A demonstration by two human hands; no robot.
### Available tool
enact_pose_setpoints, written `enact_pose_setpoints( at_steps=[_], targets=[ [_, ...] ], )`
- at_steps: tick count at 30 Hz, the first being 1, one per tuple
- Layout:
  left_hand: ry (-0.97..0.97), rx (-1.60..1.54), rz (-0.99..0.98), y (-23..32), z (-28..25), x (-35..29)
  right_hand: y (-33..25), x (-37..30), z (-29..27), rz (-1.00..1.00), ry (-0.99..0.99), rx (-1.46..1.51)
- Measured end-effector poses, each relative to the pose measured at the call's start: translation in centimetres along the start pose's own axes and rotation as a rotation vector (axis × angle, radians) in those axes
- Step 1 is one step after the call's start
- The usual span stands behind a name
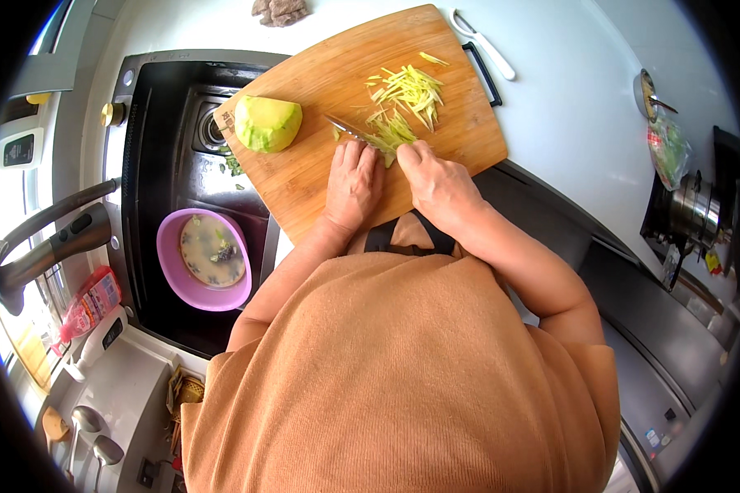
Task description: The person slices a peeled green vegetable into thin strips on a wooden cutting board using a knife. The strips accumulate on the board as the person continues cutting.
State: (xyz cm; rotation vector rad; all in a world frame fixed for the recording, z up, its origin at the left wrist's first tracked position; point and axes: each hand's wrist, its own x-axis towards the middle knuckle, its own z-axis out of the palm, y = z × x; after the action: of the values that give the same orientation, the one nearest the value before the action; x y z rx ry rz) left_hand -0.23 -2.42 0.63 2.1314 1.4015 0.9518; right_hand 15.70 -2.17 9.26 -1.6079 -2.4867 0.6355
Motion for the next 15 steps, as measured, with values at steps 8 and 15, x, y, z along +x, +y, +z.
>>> enact_pose_setpoints(
  at_steps=[8, 15],
  targets=[
    [0.071, -0.030, -0.002, 0.0, 0.4, 0.0, 1.0, 0.2, -0.1, 0.070, 0.112, 0.106],
    [0.040, -0.020, -0.006, -0.2, 0.3, -0.1, 0.4, -1.4, -1.8, 0.008, 0.008, 0.069]
  ],
)
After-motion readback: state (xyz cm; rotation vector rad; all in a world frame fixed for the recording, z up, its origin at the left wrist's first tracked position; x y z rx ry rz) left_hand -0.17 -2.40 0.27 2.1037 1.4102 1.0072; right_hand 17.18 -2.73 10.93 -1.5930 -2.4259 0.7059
